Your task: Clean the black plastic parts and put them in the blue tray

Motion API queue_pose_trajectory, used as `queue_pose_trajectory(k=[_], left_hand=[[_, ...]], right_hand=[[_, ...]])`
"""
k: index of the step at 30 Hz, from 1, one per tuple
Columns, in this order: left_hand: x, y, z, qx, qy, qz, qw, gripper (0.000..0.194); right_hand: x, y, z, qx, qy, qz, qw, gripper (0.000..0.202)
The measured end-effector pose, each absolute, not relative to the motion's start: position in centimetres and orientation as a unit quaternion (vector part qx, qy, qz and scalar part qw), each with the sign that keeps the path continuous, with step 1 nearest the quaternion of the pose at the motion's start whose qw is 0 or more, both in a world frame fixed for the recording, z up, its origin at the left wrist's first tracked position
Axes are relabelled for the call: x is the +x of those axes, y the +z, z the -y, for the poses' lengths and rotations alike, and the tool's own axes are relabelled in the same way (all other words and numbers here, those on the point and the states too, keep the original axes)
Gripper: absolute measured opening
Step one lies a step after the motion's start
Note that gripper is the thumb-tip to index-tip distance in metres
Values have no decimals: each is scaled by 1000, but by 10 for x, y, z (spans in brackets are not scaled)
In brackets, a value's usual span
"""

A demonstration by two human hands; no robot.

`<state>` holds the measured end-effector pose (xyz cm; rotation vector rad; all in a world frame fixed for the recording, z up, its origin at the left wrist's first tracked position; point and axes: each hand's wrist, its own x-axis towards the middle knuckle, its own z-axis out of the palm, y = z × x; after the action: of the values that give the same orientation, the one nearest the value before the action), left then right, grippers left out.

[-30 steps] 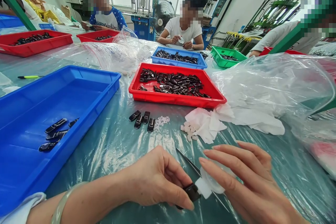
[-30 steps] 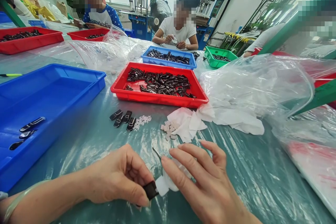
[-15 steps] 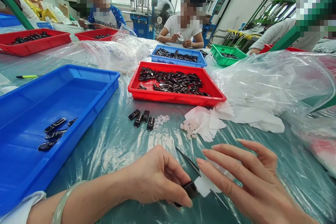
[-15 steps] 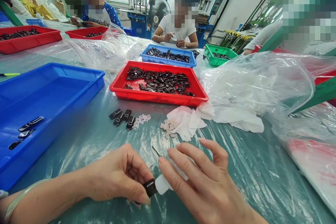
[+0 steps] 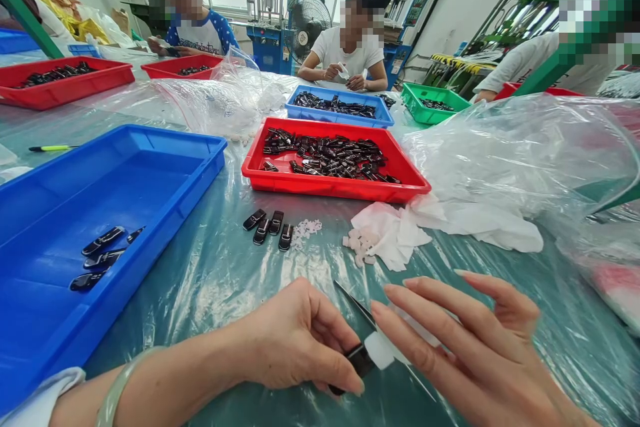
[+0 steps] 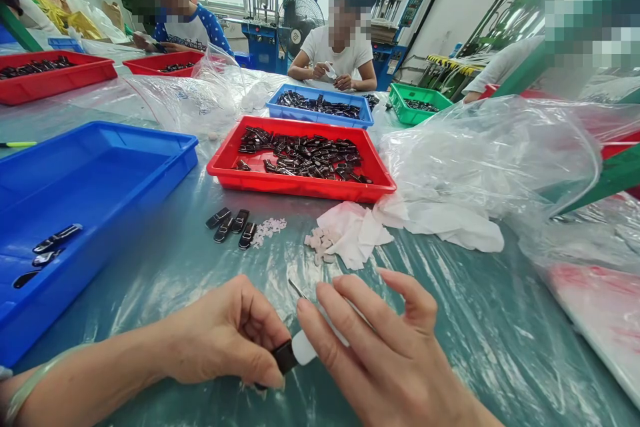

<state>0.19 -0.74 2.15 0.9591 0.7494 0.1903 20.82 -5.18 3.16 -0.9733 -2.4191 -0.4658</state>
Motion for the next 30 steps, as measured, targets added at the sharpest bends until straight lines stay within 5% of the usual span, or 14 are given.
queue_pose_trajectory(k=[22,30], left_hand=[[2,16,8,417,134,-337,833,21],[5,14,11,478,149,-358,788,19]], right_hand=[[222,21,40,-406,-144,865,256,30],[263,7,52,-683,15,648,337,29]])
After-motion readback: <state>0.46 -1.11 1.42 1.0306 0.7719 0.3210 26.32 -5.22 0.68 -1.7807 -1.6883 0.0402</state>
